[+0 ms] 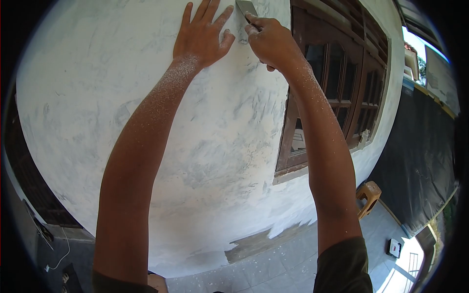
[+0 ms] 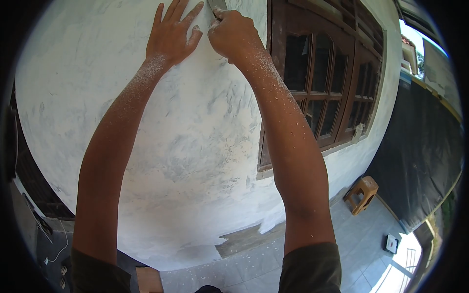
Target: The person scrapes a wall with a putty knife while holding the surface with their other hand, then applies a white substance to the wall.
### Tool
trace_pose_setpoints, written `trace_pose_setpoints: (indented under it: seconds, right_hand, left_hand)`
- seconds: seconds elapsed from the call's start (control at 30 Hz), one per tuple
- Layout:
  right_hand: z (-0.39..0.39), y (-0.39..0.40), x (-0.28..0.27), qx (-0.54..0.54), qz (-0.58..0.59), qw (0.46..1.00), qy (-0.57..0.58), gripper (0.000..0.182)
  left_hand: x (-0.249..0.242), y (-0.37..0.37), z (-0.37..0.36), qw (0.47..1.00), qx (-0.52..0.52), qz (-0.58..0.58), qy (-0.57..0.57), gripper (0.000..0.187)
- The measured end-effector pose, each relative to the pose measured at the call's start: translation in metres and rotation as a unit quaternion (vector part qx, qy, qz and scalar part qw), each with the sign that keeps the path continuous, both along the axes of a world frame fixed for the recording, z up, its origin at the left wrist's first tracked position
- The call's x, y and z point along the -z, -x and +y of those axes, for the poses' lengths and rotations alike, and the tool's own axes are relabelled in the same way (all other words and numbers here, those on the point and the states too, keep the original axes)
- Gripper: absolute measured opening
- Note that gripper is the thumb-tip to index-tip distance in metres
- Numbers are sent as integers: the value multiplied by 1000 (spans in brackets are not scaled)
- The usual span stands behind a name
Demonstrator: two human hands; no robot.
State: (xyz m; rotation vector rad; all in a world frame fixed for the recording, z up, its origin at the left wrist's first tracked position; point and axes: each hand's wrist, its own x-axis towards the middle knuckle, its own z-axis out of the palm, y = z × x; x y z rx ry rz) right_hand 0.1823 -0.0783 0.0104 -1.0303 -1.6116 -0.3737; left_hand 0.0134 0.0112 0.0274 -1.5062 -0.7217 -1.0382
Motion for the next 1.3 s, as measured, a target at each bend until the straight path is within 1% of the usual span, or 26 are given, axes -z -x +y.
trace_pose_setpoints:
  seconds: [0.1,0.23,0.3,0.33,0.4,0.43,0.5,0.53,0.6,0.63,0.7,0.73,0.8,0.83,0.9,0.93,1.0,1.03,1.07,1.13,1.17,1.2,1.27,1.3]
  right_hand:
    - [4,-1,-21,3,-6,1000,30,47]
    - [9,0,-4,-4,1,1000,20,48]
    - [12,2,9,-3,6,998,-56,49]
    - [11,2,8,-1,6,998,-55,49]
    - [7,2,-6,-4,12,1000,-5,47]
    - [1,4,-15,-5,14,1000,-1,47]
    - [-7,9,-29,-17,63,994,86,52]
    - [-9,5,-21,-41,51,997,40,60]
    - [-17,0,-20,-38,7,997,63,61]
    - [-11,0,-16,-34,13,996,76,61]
    - [-6,3,-21,-18,4,999,33,60]
    - [-12,1,-22,-11,8,999,30,60]
    - [-26,-2,-23,-17,-41,997,60,61]
    - [-13,-11,-23,-13,-42,997,61,61]
    - [25,-32,-29,-3,-103,995,-12,55]
    - [11,-21,-26,0,-104,994,-15,55]
    - [-19,-5,-14,-54,-20,998,5,46]
    - [-5,-10,-25,-28,-43,998,35,38]
    - [-7,-11,-23,-23,-43,998,30,38]
    - [-18,-3,-15,-55,-26,998,-3,41]
    - [16,-16,-9,5,8,1000,0,46]
    - [12,-11,-4,6,5,1000,0,46]
    - [-3,1,15,-17,46,998,48,47]
    - [10,-4,27,26,2,999,-28,45]
  left_hand:
    - [2,0,-1,1000,-2,4,14,67]
    - [2,1,1,1000,8,5,11,68]
    - [2,2,0,1000,0,6,15,67]
    - [2,1,-1,1000,-4,6,16,67]
    - [0,0,1,1000,1,9,8,67]
    - [1,1,3,1000,3,11,4,67]
    - [-1,3,6,1000,6,16,-4,66]
    - [1,3,7,1000,11,16,-13,66]
    - [-4,4,5,1000,14,14,-3,66]
    - [-1,2,4,1000,18,14,-4,65]
    - [1,1,1,1000,17,16,-2,65]
    - [-1,1,0,1000,12,11,-7,65]
    - [-2,1,1,1000,22,7,-2,64]
    - [0,0,4,1000,20,8,-10,64]
    - [-2,2,7,999,17,4,-26,64]
    - [0,2,6,1000,23,4,-20,64]
    - [0,1,4,999,34,7,-21,64]
    - [1,0,4,1000,22,5,-9,64]
    - [0,-1,3,1000,10,2,1,65]
    - [1,-2,0,1000,6,2,7,65]
    - [1,-2,-1,1000,-1,0,19,66]
    - [2,-1,0,1000,0,-2,19,66]
    - [1,-1,4,1000,-16,4,13,67]
    - [1,-2,4,1000,-15,1,14,67]
